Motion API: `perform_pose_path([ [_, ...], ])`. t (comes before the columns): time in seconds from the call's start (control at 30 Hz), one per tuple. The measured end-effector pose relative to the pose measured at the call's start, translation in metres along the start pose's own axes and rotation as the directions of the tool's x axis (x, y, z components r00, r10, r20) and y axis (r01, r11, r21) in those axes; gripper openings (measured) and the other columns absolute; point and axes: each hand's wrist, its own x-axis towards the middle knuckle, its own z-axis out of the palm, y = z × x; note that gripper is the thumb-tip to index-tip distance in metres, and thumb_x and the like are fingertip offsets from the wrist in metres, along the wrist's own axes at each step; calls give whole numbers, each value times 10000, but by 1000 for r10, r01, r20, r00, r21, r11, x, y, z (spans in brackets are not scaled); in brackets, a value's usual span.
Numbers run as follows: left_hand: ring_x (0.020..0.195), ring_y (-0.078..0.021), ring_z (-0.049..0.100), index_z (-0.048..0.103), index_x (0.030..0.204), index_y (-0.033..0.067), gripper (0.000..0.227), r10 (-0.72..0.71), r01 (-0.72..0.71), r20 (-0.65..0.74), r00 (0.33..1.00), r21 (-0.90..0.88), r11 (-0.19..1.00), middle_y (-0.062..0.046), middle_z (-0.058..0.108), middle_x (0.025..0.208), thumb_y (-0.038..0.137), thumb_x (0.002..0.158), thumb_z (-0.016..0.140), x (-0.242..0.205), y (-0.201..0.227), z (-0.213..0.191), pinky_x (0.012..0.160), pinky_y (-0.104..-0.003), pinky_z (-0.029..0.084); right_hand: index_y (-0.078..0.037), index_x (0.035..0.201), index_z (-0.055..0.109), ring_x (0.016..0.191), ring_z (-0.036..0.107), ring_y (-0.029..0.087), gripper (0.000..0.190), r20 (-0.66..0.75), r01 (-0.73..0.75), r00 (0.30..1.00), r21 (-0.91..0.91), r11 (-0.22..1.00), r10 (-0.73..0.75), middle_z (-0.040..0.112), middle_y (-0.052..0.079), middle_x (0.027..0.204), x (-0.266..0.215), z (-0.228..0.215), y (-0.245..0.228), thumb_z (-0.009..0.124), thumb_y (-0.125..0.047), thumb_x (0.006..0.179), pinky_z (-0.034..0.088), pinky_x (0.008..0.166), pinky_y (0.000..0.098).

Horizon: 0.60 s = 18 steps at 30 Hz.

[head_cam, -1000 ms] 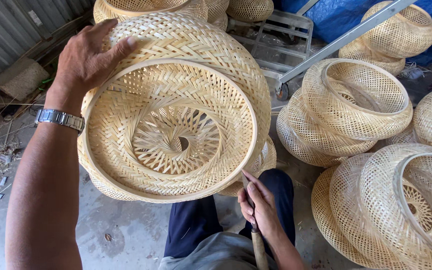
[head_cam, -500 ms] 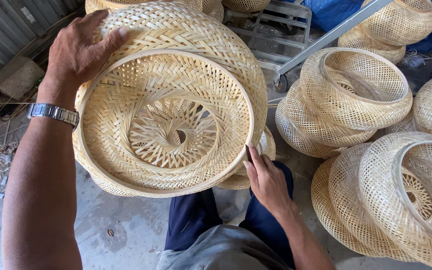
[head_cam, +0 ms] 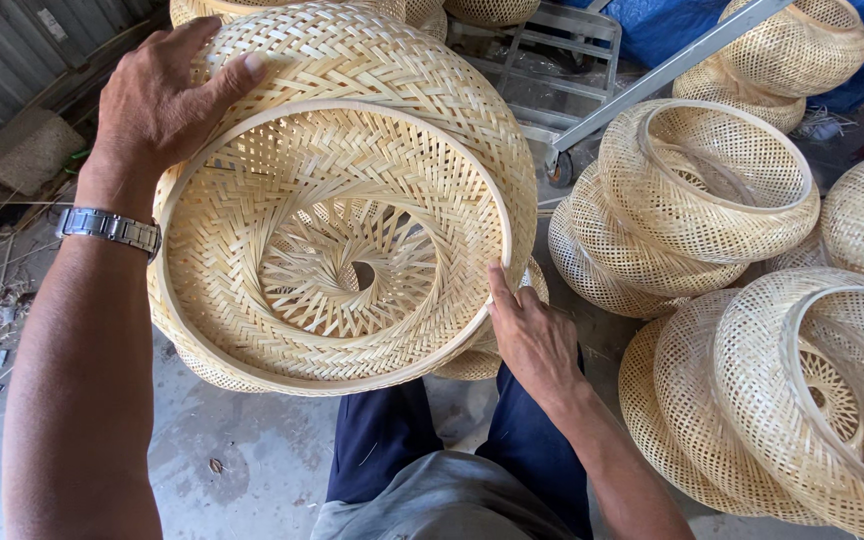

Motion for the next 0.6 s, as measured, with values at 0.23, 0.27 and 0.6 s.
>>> perform_pose_path([
  [0.23,1064,-372,707,622,1480,15,1012,41,-42,-32,999,-17,999,-258,697,1225,895,995,501,-3,1,-2,915,-563,537,-73,1500,438,575,694,191,633,-46,38,998,-39,999,-40,696,212,847,-4,16,8,681,-190,927,568,415,294],
  [0.27,1060,-369,708,623,1475,18,1014,34,-35,-32,999,-25,999,-253,693,1242,898,987,499,-4,2,-3,911,-561,537,-69,1519,419,549,658,175,620,-19,34,999,27,999,-33,687,179,822,-7,20,8,657,-170,955,556,394,277],
  [0.6,1072,-367,692,625,1458,41,1011,-28,28,-9,1000,-16,999,-235,691,1236,902,945,492,-7,10,-7,916,-562,525,-45,1422,407,437,528,94,431,306,-354,935,794,494,178,577,21,630,-33,19,-16,498,-190,1026,439,327,252],
])
